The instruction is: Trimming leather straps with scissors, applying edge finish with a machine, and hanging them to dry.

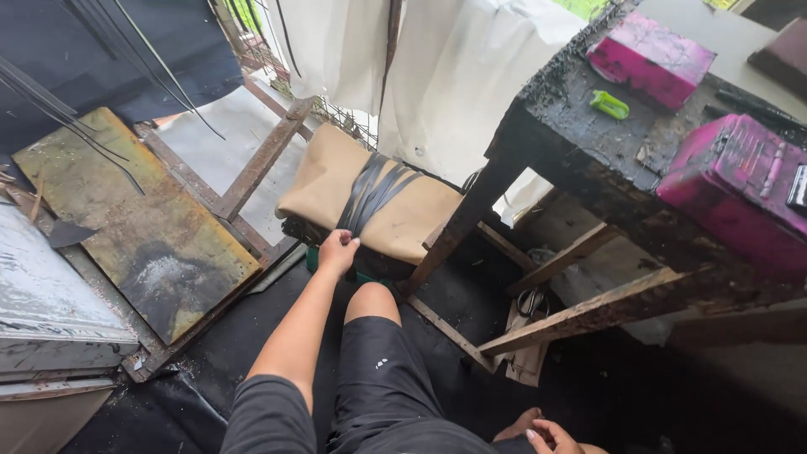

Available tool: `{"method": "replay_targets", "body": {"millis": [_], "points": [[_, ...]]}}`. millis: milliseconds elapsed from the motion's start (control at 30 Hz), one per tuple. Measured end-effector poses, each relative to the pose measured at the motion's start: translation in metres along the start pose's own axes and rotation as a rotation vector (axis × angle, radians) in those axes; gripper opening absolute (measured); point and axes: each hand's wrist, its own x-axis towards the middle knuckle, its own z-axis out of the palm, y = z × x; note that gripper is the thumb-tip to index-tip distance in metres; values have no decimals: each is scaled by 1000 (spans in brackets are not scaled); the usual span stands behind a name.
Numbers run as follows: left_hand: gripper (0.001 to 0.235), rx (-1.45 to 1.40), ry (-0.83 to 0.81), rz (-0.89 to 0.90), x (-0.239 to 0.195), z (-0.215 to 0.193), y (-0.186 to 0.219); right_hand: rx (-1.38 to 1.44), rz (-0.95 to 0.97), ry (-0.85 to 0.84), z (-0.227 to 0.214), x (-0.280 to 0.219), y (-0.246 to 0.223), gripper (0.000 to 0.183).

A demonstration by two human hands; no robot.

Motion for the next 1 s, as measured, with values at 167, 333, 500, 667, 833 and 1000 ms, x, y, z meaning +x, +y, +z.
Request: {"method": "replay_targets", "body": {"millis": [167,333,500,667,833,1000], "points": [[59,29,140,-48,28,20,6,-223,78,-1,-23,-59,-58,33],[63,129,168,-45,44,24,6,-268,171,-29,-34,-65,-57,34],[40,286,236,-17,60,18,-5,-319,134,-62,-30,-58,-56,34],[14,346,219,27,68,10,-19,-359,150,-151,-18,-48,-68,35],[35,346,126,30,74,7,-28,-417,122,-252,-15,-41,-92,39],[31,296,171,120,73,14,-29,-437,24,-269,-11,-25,-87,38]]}}
